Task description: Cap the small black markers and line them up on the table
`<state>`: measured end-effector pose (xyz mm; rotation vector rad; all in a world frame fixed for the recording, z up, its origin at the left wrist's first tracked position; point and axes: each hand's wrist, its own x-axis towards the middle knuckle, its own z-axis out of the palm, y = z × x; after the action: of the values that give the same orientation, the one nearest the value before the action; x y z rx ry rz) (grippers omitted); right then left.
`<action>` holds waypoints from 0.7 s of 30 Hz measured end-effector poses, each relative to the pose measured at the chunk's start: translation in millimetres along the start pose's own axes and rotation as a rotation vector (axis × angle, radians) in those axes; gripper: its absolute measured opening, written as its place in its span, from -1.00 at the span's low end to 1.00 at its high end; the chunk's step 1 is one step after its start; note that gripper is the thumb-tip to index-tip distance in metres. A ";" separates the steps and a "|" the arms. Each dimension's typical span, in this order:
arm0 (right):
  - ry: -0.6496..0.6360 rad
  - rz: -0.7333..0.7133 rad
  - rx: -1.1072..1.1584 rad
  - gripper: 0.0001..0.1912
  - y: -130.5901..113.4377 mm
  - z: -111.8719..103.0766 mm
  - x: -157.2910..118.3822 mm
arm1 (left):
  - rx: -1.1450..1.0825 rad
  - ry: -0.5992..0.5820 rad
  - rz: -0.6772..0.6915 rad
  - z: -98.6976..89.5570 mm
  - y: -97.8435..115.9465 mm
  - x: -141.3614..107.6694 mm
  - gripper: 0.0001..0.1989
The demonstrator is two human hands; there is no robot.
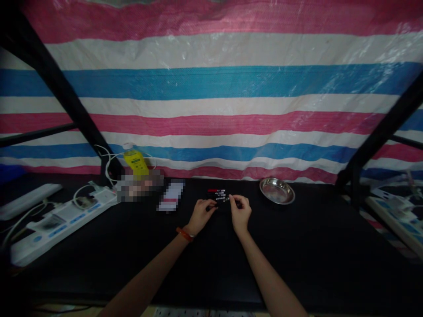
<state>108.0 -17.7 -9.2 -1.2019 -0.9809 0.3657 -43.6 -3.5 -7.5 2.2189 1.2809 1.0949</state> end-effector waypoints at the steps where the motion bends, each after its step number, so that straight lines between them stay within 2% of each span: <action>1: 0.001 0.006 -0.011 -0.74 2.2 -0.4 1.1 | -0.002 -0.009 0.004 -0.4 -0.8 0.9 -0.91; 6: -0.027 0.065 -0.005 -0.70 13.4 -0.5 5.3 | 0.019 -0.024 0.010 -4.1 -6.1 4.0 -0.92; 10: -0.115 0.102 0.001 -0.68 17.8 0.2 7.9 | 0.062 0.001 -0.065 -9.4 -12.2 5.9 -0.88; 16: -0.155 -0.077 -0.121 -0.72 16.4 -0.3 7.6 | 0.156 0.077 -0.139 -17.3 -17.0 6.9 -0.83; 21: -0.196 -0.082 -0.205 -0.73 21.9 -1.9 8.6 | 0.205 0.053 -0.129 -22.9 -9.0 6.0 -0.81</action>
<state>119.7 -4.8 -25.1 -1.3237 -1.2577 0.3284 -64.6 4.6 4.2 2.2252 1.5999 1.0212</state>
